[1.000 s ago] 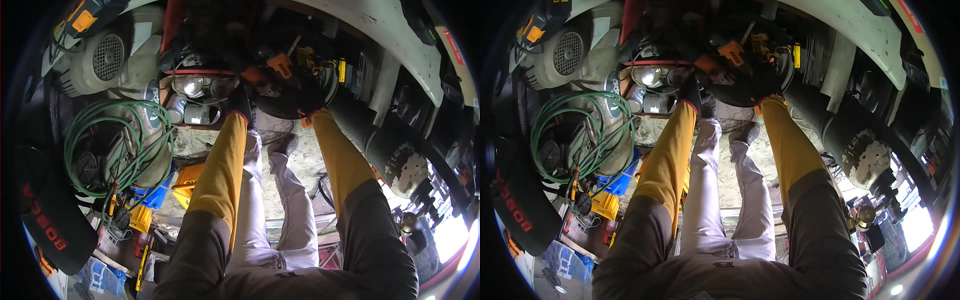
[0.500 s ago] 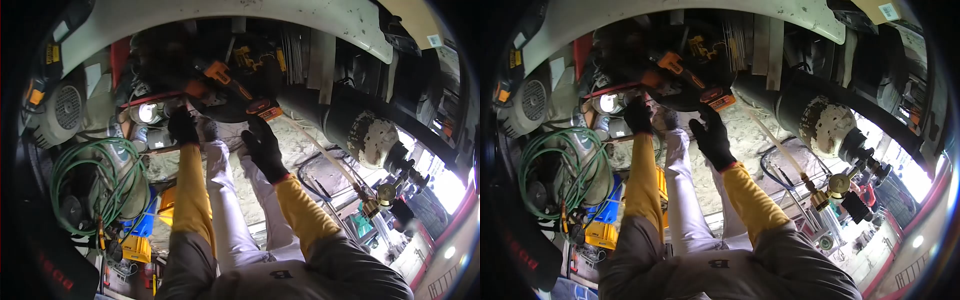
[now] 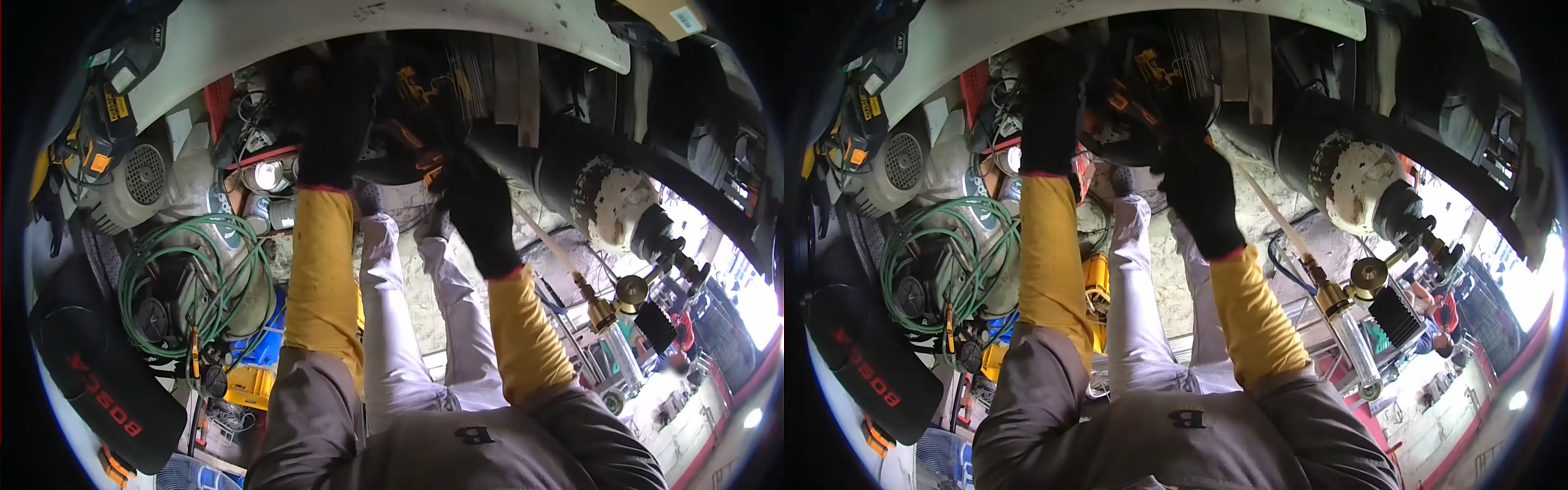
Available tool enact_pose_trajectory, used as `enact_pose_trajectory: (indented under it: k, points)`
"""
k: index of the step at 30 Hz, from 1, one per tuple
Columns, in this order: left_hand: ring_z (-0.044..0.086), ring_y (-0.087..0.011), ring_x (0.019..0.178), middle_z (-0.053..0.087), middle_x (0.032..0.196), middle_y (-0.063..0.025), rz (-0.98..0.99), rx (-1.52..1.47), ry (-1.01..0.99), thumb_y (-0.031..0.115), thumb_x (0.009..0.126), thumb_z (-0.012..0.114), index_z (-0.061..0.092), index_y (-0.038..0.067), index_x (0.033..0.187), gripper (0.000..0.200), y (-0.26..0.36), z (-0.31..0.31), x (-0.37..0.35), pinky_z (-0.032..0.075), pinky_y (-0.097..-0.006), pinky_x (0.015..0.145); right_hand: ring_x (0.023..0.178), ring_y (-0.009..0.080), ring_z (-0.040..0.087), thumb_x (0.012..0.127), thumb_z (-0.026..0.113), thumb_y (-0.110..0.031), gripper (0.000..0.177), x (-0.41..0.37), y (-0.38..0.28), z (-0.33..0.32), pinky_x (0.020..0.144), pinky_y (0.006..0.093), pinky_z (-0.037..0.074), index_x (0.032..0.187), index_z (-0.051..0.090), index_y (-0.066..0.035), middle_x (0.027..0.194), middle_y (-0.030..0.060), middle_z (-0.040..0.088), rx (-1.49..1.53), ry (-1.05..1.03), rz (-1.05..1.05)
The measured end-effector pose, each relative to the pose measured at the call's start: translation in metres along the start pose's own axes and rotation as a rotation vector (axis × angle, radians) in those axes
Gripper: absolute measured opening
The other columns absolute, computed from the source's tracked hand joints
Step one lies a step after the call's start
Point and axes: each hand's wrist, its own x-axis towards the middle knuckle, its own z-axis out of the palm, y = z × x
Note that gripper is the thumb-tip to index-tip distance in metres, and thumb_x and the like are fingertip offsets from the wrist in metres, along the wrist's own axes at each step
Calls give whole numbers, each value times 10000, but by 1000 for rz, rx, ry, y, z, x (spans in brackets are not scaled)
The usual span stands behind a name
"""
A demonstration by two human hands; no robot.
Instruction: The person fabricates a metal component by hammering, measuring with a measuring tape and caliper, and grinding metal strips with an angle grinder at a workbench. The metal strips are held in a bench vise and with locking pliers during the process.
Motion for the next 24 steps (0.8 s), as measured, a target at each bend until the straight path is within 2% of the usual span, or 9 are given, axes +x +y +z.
enact_pose_trajectory:
  k: [2, 5, 7, 9, 10, 11, 14, 19, 24]
  points:
    - [578, -311, 1236, 561, 1398, -168, 22, 5, 14, 80, 950, 590, 551, 53, 1388, 440, -1, 0, -5, 486, -412, 1027, 763, 206, 690, 891, 642, -32, 389, 32, 17, -4, 701, 325, 568, 1280, 625, -47, 925, 104, 722, -226, 148, -375]
    - [585, -321, 1211, 605, 1315, -166, -592, -580, -240, 78, 948, 569, 566, 42, 1347, 401, -17, -1, -47, 493, -435, 1005, 808, 218, 686, 881, 668, -52, 389, 74, 11, -10, 730, 356, 573, 1268, 630, -59, 935, 115, 712, -489, 441, -746]
    - [620, -206, 970, 667, 1094, -84, -699, -679, -122, 186, 992, 569, 634, 59, 1205, 256, -31, 25, -124, 498, -342, 809, 815, 223, 688, 882, 671, -62, 385, 93, 4, -19, 731, 358, 572, 1265, 633, -60, 939, 117, 713, -555, 487, -778]
    - [607, -83, 707, 675, 856, 10, -1081, -1020, -94, 289, 1030, 574, 666, 90, 1101, 231, -31, 26, -172, 467, -233, 601, 821, 228, 689, 883, 674, -72, 381, 107, -7, -28, 731, 359, 571, 1262, 635, -62, 942, 119, 713, -598, 491, -752]
    - [580, -74, 651, 650, 790, 27, -1430, -1261, -185, 290, 1023, 581, 657, 103, 1097, 214, -29, 21, -186, 439, -227, 568, 824, 230, 690, 883, 676, -77, 379, 113, -14, -32, 732, 360, 570, 1260, 637, -63, 944, 119, 714, -612, 481, -732]
    - [548, -79, 599, 575, 773, 42, -1507, -1256, -147, 209, 1018, 571, 627, 117, 1123, 151, -17, 15, -201, 432, -245, 503, 827, 232, 691, 884, 677, -82, 377, 122, -22, -37, 732, 361, 570, 1259, 638, -63, 946, 120, 714, -647, 467, -702]
    - [480, -75, 586, 508, 742, 50, -1621, -1316, -202, 213, 1001, 586, 619, 114, 1067, 124, -3, -2, -231, 390, -238, 514, 837, 239, 693, 886, 682, -97, 372, 156, -41, -42, 734, 363, 569, 1254, 642, -66, 951, 123, 715, -763, 408, -621]
    - [500, -61, 634, 505, 752, 54, -1656, -1273, -178, 213, 987, 586, 627, 117, 1065, 130, 2, 2, -274, 402, -225, 567, 852, 251, 697, 888, 690, -121, 364, 187, -46, -30, 736, 366, 566, 1246, 649, -70, 960, 127, 716, -893, 306, -524]
    - [491, -52, 623, 497, 736, 61, -1695, -1281, -167, 241, 990, 573, 621, 131, 1019, 123, 9, -5, -256, 399, -228, 576, 868, 262, 702, 891, 698, -146, 358, 187, -48, -19, 738, 370, 564, 1239, 656, -73, 969, 131, 718, -853, 223, -487]
